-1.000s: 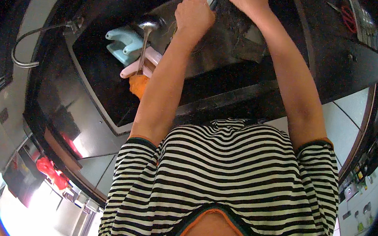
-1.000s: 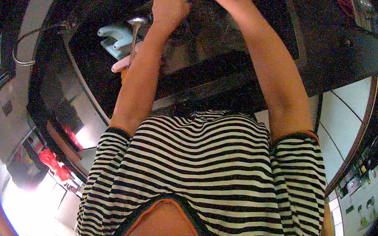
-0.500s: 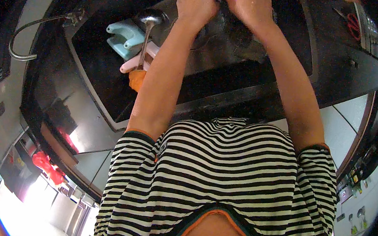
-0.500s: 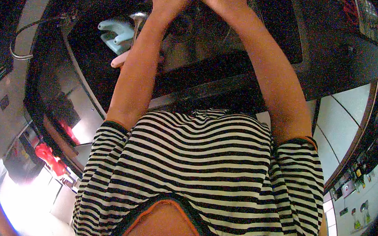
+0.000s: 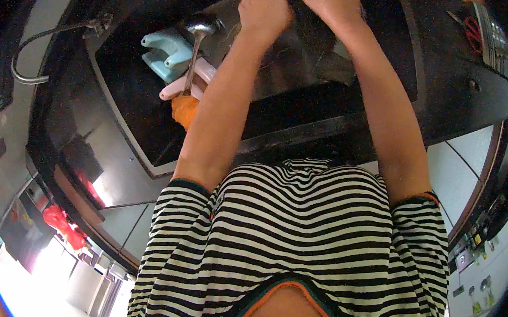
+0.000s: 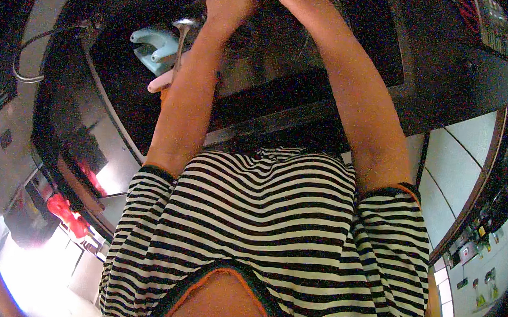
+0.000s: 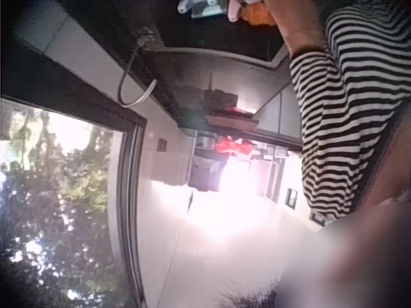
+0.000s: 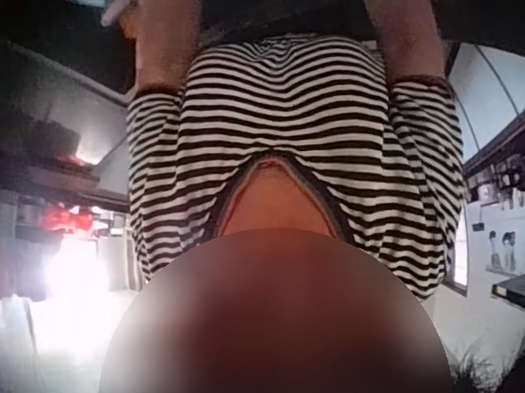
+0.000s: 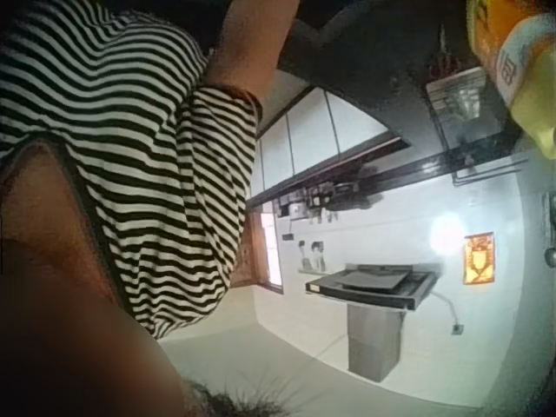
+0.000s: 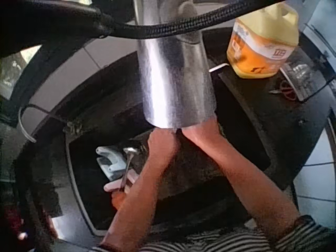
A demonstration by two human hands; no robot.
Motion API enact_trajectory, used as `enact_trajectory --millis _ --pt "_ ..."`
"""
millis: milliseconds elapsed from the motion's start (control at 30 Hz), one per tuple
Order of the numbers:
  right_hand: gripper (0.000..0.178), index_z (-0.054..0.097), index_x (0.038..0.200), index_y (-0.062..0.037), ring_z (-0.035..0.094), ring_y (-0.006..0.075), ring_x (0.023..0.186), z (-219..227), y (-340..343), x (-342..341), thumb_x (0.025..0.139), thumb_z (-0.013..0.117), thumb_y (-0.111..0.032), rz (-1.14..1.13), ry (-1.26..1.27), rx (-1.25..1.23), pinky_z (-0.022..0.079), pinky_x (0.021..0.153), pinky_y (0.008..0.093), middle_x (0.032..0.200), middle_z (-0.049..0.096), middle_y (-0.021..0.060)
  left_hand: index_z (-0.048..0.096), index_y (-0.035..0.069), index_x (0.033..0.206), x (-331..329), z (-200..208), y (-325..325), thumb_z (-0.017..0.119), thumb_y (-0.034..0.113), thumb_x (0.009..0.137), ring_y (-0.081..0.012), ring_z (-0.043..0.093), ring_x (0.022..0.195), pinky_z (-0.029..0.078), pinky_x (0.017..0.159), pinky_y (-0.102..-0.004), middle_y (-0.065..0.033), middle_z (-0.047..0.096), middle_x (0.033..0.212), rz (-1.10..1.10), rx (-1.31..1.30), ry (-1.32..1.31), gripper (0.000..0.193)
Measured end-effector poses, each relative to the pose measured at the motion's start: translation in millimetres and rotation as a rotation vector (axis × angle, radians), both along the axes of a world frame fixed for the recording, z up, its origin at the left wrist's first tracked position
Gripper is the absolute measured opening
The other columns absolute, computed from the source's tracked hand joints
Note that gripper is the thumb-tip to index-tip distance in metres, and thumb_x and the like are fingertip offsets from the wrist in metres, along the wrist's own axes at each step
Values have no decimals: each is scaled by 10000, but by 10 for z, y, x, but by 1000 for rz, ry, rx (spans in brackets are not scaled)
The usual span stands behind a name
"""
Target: The person washes a pot lid and a metal strainer in the kitchen sink using a sponge and running water. They scrub both sides of the lid and the strainer, rinse them, and place them in the sink.
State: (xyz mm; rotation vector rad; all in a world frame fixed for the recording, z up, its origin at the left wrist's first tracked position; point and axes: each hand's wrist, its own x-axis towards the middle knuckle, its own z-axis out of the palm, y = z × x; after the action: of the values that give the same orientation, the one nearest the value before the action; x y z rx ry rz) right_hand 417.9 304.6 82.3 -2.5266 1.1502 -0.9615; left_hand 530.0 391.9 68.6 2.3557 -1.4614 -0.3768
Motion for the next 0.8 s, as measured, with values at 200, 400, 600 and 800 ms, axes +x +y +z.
enact_trajectory --millis 200,400,600,800 --pt "409 606 1065 -40 530 384 1087 52 -143 64 837 551 -375 -15 -46 195 428 903 449 1120 603 208 616 -2 896 44 -14 17 571 148 760 -456 598 819 480 725 -539 -267 628 855 12 65 -6 207" --pt "291 641 920 -44 578 410 967 1 -53 -111 808 558 -300 46 167 98 461 812 480 952 644 201 615 16 883 -56 172 51 560 135 779 -423 604 830 479 730 -515 -216 637 859 -36 -37 71 168" --pt "195 635 852 -43 597 406 794 95 44 -47 785 591 -221 176 24 -36 462 708 513 811 629 206 665 114 931 -40 171 105 628 136 719 -376 642 871 522 767 -460 -157 673 923 -40 34 27 217" --pt "185 626 829 -29 601 403 808 -61 -138 -52 787 576 -202 -23 80 65 469 701 494 802 630 199 636 45 897 -57 301 14 564 127 777 -418 602 830 475 747 -517 -221 642 861 -99 -8 32 161"
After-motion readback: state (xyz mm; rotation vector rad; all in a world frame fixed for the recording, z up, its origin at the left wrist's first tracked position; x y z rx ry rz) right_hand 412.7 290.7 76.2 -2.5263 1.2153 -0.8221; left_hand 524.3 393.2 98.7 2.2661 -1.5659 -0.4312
